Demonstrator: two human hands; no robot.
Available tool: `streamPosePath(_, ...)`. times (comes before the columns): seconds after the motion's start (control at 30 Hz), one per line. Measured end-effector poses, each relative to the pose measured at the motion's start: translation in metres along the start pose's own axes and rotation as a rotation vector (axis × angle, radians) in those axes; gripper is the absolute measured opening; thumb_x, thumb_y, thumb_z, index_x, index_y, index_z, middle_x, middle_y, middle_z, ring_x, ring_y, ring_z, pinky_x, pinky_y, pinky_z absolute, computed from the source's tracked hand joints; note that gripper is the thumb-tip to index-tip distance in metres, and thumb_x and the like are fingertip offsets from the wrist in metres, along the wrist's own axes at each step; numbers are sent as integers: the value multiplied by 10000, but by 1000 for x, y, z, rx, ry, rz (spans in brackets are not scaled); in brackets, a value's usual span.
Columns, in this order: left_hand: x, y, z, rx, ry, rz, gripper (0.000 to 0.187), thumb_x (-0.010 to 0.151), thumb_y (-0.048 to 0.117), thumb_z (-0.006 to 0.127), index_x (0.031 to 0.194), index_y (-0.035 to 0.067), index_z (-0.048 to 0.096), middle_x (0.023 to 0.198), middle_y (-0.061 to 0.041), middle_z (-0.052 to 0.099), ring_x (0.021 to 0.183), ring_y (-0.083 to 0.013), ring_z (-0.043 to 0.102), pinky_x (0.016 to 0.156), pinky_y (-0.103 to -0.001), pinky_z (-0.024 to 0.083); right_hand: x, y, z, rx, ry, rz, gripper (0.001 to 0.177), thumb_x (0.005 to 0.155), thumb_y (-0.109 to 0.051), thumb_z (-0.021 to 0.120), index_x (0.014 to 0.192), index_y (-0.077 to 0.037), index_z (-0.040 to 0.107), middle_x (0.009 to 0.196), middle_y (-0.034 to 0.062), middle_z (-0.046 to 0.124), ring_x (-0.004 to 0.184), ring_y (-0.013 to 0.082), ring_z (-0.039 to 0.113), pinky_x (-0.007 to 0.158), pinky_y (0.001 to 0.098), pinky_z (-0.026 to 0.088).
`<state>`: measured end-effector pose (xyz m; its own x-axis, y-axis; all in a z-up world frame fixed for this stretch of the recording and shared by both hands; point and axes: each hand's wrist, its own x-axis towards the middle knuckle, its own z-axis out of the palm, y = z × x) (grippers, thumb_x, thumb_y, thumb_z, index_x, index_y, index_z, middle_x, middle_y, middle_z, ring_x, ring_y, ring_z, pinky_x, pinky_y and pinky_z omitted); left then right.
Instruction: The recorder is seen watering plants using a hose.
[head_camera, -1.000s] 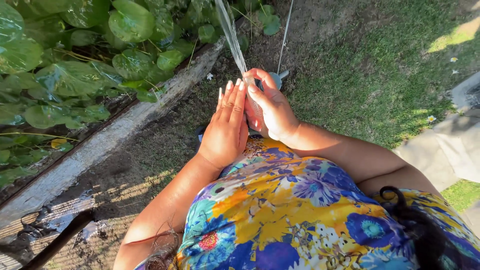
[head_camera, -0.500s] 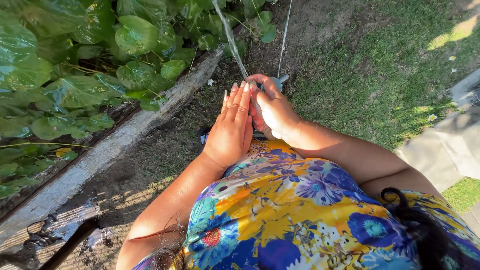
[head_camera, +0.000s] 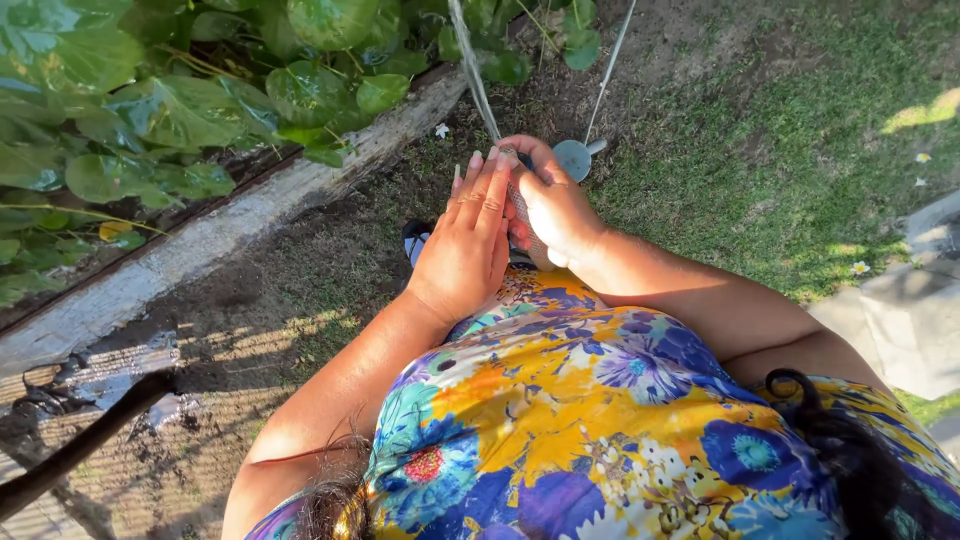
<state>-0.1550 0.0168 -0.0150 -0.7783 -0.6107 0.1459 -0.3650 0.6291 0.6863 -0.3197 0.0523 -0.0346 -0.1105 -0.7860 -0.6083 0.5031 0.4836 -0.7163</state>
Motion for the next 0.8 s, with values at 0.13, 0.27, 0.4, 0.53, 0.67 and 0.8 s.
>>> streamPosePath(0.13, -11, -3, -4, 47, 37, -47, 767, 913, 30, 583, 1596, -27, 240, 1640, -250, 317, 1539, -434, 307, 1284, -522, 257, 18, 14, 4, -41, -82, -4, 286, 1047, -164, 429, 1317, -178, 523, 688, 48, 553, 442, 134, 481, 359, 290, 379)
streamPosePath(0.27, -25, -4, -6, 56, 75, -126, 769, 904, 4, 567, 1600, -35, 241, 1645, -252, 313, 1548, -440, 296, 1289, -518, 251, 20, 15, 17, -92, -134, 89, 284, 1048, -162, 428, 1317, -191, 514, 684, 42, 557, 436, 120, 473, 353, 271, 353)
streamPosePath(0.4, -36, -3, -2, 20, 120, -199, 771, 888, 1, 563, 1591, -39, 249, 1633, -263, 312, 1547, -445, 283, 1290, -528, 236, 21, 14, 24, -136, -191, 152, 294, 1051, -182, 435, 1333, -214, 511, 694, 27, 548, 443, 96, 454, 361, 251, 344)
streamPosePath(0.53, -50, -3, 1, 7, 133, -243, 771, 891, 7, 565, 1592, -36, 246, 1632, -258, 314, 1548, -445, 280, 1291, -537, 225, 19, 15, 36, -205, -199, 225, 283, 1038, -215, 449, 1313, -233, 514, 666, 19, 530, 420, 93, 435, 333, 252, 320)
streamPosePath(0.67, -62, -4, -4, 15, 158, -256, 749, 931, 8, 558, 1606, -31, 236, 1648, -260, 305, 1556, -453, 272, 1297, -534, 235, 15, 21, 44, -211, -224, 156, 251, 1069, -235, 486, 1315, -204, 522, 713, 8, 549, 470, 88, 459, 368, 251, 338)
streamPosePath(0.8, -70, -11, -14, 11, 196, -251, 747, 928, -13, 551, 1608, -23, 242, 1640, -273, 307, 1554, -455, 281, 1293, -540, 248, 14, 14, 60, -227, -237, 126, 246, 1053, -246, 492, 1296, -219, 521, 657, 19, 533, 424, 102, 441, 343, 264, 332)
